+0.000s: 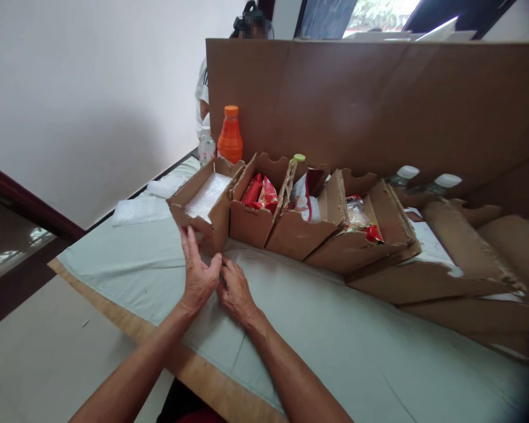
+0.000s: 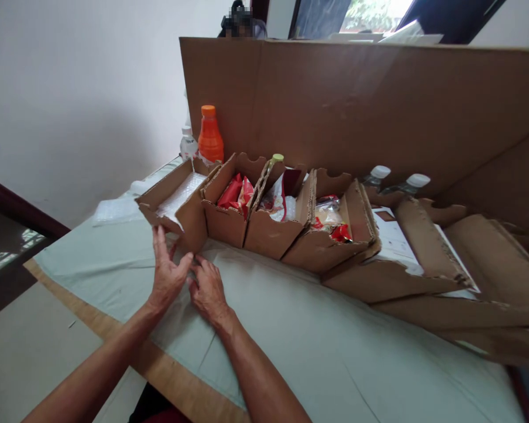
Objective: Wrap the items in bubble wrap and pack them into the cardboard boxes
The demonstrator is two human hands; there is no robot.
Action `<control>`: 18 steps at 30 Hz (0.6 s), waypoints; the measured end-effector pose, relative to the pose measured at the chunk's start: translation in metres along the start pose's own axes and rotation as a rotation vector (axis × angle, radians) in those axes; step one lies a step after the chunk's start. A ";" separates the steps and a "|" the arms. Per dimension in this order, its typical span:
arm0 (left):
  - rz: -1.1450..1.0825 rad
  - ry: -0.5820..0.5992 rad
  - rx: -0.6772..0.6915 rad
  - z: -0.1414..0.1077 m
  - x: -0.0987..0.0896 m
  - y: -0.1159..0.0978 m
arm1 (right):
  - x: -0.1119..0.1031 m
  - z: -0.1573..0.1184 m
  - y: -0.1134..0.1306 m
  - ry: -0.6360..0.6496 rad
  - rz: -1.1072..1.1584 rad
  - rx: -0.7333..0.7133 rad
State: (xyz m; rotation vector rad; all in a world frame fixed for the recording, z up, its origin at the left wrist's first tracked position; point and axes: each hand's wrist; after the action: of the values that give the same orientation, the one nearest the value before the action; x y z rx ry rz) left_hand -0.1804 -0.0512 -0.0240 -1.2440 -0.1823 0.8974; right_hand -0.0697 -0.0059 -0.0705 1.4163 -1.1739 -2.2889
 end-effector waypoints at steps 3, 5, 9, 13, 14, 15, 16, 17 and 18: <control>-0.035 0.084 -0.056 0.015 0.025 0.000 | -0.002 0.004 0.002 -0.003 0.017 -0.003; -0.043 0.135 -0.117 0.013 0.034 0.002 | -0.001 0.006 0.002 0.004 0.030 0.003; -0.011 0.369 -0.163 -0.014 0.023 0.016 | 0.001 0.006 0.004 0.018 0.033 0.057; 0.057 0.347 -0.123 -0.026 -0.003 0.025 | -0.001 0.003 0.008 0.033 0.015 0.078; 0.073 0.320 -0.106 -0.023 -0.006 0.024 | -0.002 0.003 0.009 0.041 0.011 0.076; 0.084 0.305 -0.088 -0.017 -0.007 0.023 | -0.004 0.003 0.011 0.049 0.005 0.074; 0.091 0.302 -0.071 -0.009 -0.006 0.021 | -0.005 0.004 0.012 0.057 -0.001 0.073; 0.099 0.309 -0.054 -0.001 -0.002 0.020 | -0.006 0.005 0.013 0.065 -0.007 0.072; 0.112 0.320 -0.039 0.007 0.003 0.018 | -0.007 0.006 0.013 0.070 -0.014 0.074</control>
State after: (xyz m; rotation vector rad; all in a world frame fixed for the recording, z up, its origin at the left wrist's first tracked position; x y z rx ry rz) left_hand -0.1912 -0.0433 -0.0379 -1.4266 0.1264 0.7800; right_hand -0.0738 -0.0081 -0.0553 1.5220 -1.2428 -2.2079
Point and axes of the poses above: each hand's wrist, its own z-axis towards the middle knuckle, its own x-axis out of the palm, y = z × x, and after that the axes turned 11 degrees about y, right-handed
